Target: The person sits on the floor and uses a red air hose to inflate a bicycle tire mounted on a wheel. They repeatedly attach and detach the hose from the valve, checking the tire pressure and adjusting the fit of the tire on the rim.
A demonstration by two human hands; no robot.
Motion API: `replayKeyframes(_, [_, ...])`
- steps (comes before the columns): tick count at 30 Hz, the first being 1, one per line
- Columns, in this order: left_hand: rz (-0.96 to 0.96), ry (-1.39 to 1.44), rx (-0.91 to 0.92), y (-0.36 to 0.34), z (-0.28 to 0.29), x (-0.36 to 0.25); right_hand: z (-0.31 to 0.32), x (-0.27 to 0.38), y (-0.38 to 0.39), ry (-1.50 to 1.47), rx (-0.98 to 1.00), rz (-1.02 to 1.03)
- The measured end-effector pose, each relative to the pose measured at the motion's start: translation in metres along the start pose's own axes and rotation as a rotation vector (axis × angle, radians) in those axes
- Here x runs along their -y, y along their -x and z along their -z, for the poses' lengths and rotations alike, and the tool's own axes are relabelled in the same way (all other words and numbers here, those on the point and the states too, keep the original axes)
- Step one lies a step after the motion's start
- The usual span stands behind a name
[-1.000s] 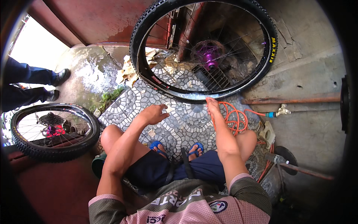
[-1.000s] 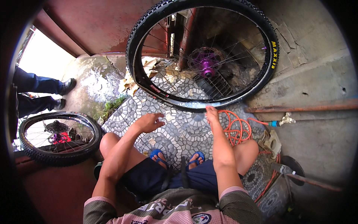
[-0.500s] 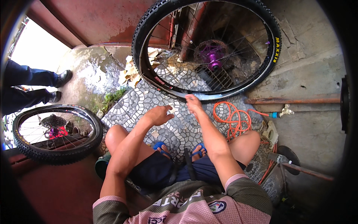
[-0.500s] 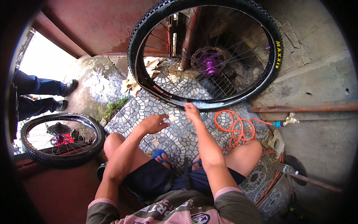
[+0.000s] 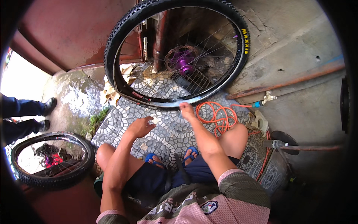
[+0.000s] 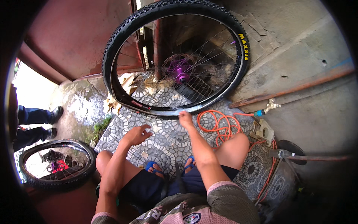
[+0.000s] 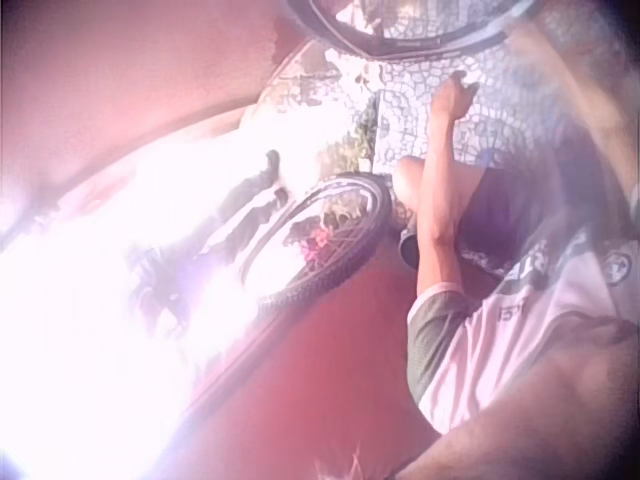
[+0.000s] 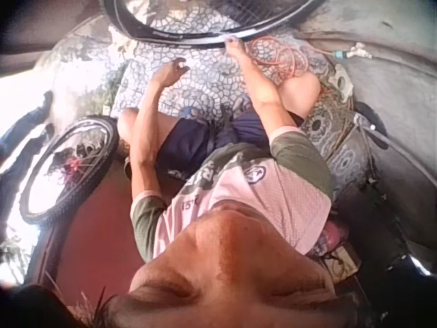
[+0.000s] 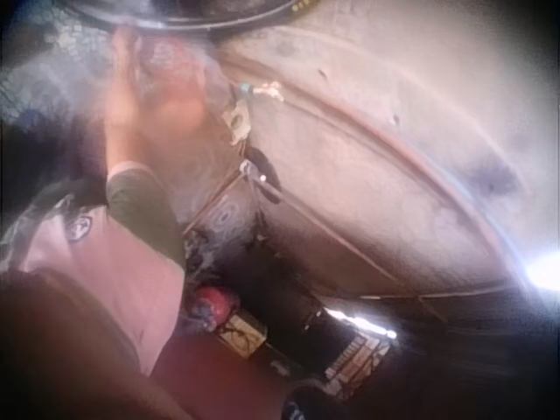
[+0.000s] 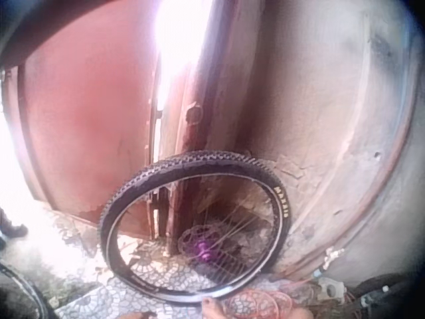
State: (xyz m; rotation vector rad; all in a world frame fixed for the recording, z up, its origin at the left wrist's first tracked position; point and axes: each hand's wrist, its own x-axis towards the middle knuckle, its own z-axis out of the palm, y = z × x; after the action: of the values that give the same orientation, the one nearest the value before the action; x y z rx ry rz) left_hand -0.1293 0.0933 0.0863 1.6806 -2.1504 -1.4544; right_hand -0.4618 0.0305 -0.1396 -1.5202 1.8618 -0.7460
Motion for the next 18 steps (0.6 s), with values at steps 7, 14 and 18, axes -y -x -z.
replayKeyframes(7, [0.025,-0.020,-0.003,0.013,-0.003,0.010,0.235,0.006,-0.125,0.122,-0.530,-0.015])
replayKeyframes(14, [-0.004,-0.052,-0.050,0.006,-0.008,0.023,0.268,0.017,-0.145,0.047,-0.562,-0.125])
replayKeyframes(18, [0.037,-0.061,-0.080,0.005,0.000,0.032,0.233,0.023,-0.142,0.009,-0.499,-0.249])
